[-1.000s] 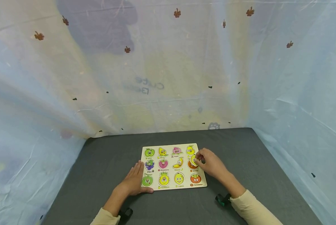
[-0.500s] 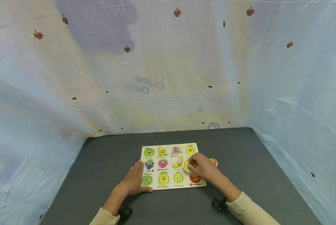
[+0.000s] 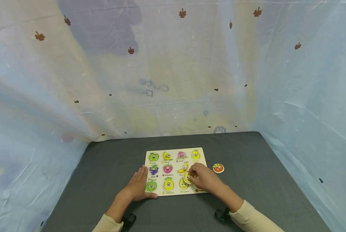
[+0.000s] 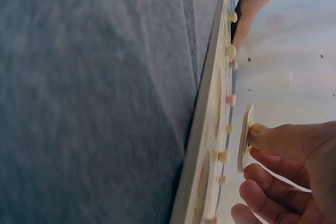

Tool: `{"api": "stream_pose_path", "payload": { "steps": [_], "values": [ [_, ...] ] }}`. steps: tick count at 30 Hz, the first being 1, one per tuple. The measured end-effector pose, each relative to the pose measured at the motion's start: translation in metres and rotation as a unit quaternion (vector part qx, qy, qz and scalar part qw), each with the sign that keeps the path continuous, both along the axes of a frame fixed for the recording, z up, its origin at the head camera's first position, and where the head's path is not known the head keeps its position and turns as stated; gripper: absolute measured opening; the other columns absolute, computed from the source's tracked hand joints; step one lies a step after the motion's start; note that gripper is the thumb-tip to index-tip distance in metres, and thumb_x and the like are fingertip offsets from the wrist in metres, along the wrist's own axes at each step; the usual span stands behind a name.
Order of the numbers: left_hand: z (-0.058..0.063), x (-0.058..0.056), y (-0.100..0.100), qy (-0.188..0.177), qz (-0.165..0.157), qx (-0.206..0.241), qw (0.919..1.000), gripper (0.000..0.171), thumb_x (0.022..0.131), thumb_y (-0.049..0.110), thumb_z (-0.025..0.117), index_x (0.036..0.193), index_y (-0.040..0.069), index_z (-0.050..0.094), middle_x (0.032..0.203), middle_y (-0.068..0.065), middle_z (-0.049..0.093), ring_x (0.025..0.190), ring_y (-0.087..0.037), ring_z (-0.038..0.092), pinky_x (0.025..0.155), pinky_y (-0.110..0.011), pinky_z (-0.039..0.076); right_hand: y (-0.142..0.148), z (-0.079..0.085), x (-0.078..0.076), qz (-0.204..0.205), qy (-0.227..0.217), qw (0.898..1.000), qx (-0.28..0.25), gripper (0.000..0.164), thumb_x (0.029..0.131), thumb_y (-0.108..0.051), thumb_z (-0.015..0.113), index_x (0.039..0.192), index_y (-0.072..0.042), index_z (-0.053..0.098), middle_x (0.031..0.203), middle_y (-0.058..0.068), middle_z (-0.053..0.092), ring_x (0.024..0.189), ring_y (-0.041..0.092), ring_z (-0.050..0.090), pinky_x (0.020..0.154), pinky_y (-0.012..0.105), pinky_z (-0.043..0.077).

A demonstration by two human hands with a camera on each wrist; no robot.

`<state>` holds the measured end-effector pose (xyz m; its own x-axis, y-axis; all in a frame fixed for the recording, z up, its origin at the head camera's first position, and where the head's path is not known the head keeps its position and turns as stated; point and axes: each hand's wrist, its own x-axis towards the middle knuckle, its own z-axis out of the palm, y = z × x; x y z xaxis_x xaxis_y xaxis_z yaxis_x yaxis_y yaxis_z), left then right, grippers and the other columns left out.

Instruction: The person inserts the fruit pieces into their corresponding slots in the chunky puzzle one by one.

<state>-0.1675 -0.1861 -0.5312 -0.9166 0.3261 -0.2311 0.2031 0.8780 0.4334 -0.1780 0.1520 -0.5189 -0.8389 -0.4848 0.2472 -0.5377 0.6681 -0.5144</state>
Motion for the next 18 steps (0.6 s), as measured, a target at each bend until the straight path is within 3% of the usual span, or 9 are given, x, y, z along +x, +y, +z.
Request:
{"api": "stream_pose_path", "payload": {
  "steps": [5, 10, 16, 18],
  "values": [
    [-0.003, -0.001, -0.001, -0.001, -0.002, 0.018, 0.9998, 0.142, 0.076, 0.065, 0.091, 0.167, -0.011, 0.013, 0.175, -0.032, 0.008, 0.163, -0.050, 0.009, 0.132, -0.063, 0.011, -0.007, -0.004, 0.002, 0.008, 0.008, 1.000, 0.015, 0.016, 0.094, -0.015, 0.085, 0.091, -0.016, 0.069, 0.087, -0.006, 0.061, 0.082, 0.006, 0.054, 0.073, 0.027, 0.051],
    [-0.014, -0.005, -0.004, 0.003, 0.005, 0.012, 0.9999, 0.142, 0.076, 0.068, 0.090, 0.169, -0.007, 0.012, 0.177, -0.029, 0.006, 0.164, -0.046, 0.008, 0.133, -0.060, 0.010, -0.014, -0.006, 0.002, 0.020, 0.014, 1.000, 0.018, 0.016, 0.092, -0.013, 0.085, 0.088, -0.016, 0.070, 0.084, -0.008, 0.058, 0.080, 0.005, 0.051, 0.068, 0.025, 0.049],
    [-0.022, -0.007, -0.005, 0.012, 0.006, 0.020, 0.9997, 0.146, 0.074, 0.074, 0.088, 0.168, -0.009, 0.014, 0.176, -0.030, 0.007, 0.164, -0.047, 0.009, 0.133, -0.061, 0.011, -0.019, -0.008, 0.002, 0.017, -0.010, 0.999, 0.034, 0.015, 0.092, -0.013, 0.085, 0.089, -0.015, 0.070, 0.083, -0.009, 0.054, 0.078, 0.005, 0.047, 0.066, 0.025, 0.046],
    [-0.018, -0.006, -0.004, 0.010, 0.005, 0.015, 0.9998, 0.144, 0.075, 0.070, 0.089, 0.168, -0.010, 0.014, 0.176, -0.030, 0.008, 0.164, -0.048, 0.009, 0.132, -0.061, 0.012, -0.019, -0.008, 0.002, 0.015, -0.014, 0.999, 0.040, 0.015, 0.092, -0.014, 0.084, 0.089, -0.016, 0.070, 0.083, -0.011, 0.053, 0.078, 0.005, 0.047, 0.066, 0.025, 0.045]
  ]
}}
